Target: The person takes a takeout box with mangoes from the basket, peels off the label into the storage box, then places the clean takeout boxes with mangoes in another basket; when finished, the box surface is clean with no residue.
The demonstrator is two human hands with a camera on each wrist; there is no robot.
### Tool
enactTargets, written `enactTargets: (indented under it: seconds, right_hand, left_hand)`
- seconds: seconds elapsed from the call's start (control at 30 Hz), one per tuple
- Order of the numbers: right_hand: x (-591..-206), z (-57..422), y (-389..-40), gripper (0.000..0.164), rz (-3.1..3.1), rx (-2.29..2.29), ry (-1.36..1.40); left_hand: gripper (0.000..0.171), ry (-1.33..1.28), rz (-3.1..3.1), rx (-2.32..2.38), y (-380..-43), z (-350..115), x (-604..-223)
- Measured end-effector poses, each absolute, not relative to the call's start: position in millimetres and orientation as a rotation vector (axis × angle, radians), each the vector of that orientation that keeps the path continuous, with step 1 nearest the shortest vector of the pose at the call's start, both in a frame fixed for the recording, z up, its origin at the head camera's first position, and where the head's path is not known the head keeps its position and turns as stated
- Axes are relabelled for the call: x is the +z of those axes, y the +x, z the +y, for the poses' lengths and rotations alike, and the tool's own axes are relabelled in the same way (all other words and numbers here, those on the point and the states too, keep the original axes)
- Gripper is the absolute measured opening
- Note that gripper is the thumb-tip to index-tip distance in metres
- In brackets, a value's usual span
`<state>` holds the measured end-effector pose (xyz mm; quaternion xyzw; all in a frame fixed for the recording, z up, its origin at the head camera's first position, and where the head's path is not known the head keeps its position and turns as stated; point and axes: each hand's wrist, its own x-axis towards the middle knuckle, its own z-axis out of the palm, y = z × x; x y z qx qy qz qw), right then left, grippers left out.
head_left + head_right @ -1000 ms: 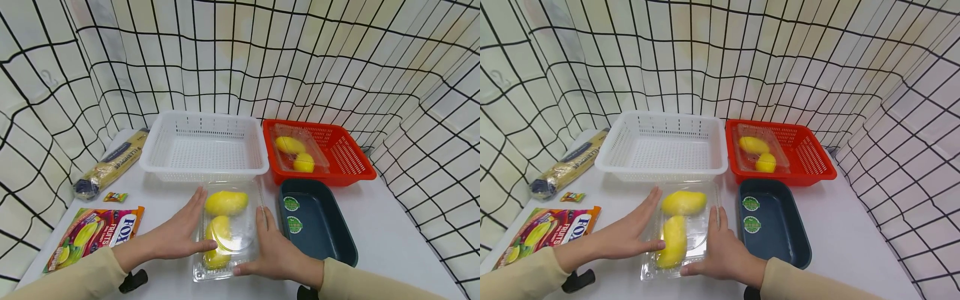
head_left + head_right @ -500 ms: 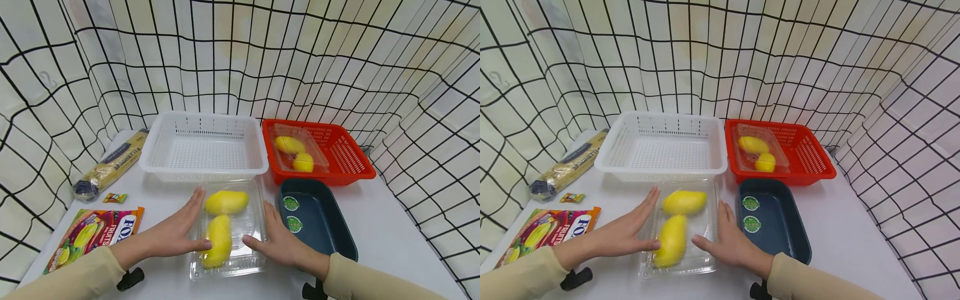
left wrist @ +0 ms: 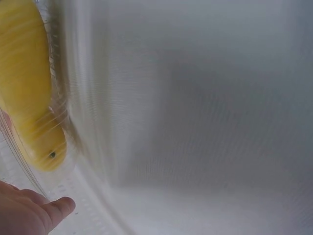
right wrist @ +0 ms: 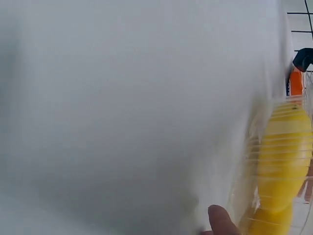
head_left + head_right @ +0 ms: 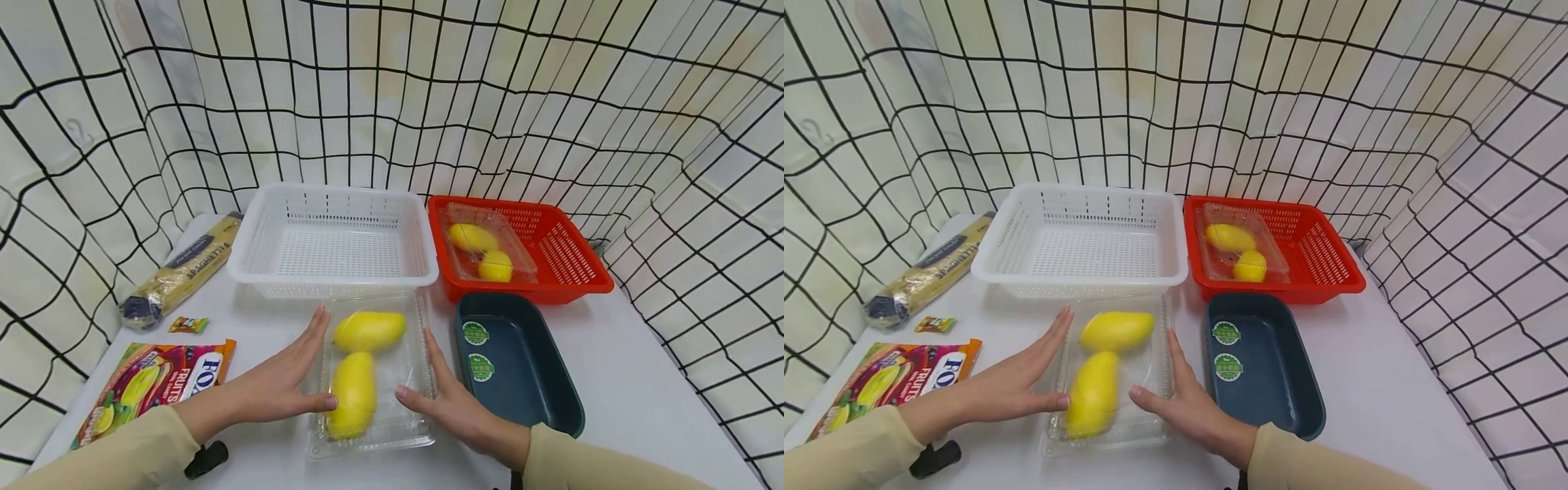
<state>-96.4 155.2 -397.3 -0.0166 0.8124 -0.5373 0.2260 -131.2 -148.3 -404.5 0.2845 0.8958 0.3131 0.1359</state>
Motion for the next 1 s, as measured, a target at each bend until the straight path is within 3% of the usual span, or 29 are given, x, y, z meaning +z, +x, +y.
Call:
enactTargets:
  seconds: [0.37,0.73,0.87,1.0]
  right_hand:
    - [-429.3,167.5,-102.7,0.101,2.241,-1.445,-0.105]
    - [-394.2,159.0,-89.9,0.101,2.258,-1.458,-0.038]
    - [-420.1,171.1,-99.8,0.098,2.268,-1.412,-0.019]
    - [-458.0,185.5,-113.1,0.099,2.262,-1.419,-0.04]
  left_hand:
    - [0.121,0.853,2.593,0.906,-134.0,-150.4,-405.7]
    - [0.121,0.973,2.759,0.831,-135.8,-144.8,-391.5]
    - [0.108,1.088,2.93,0.791,-148.0,-148.3,-375.5]
    - [0.101,0.967,3.088,0.703,-176.6,-163.2,-358.8]
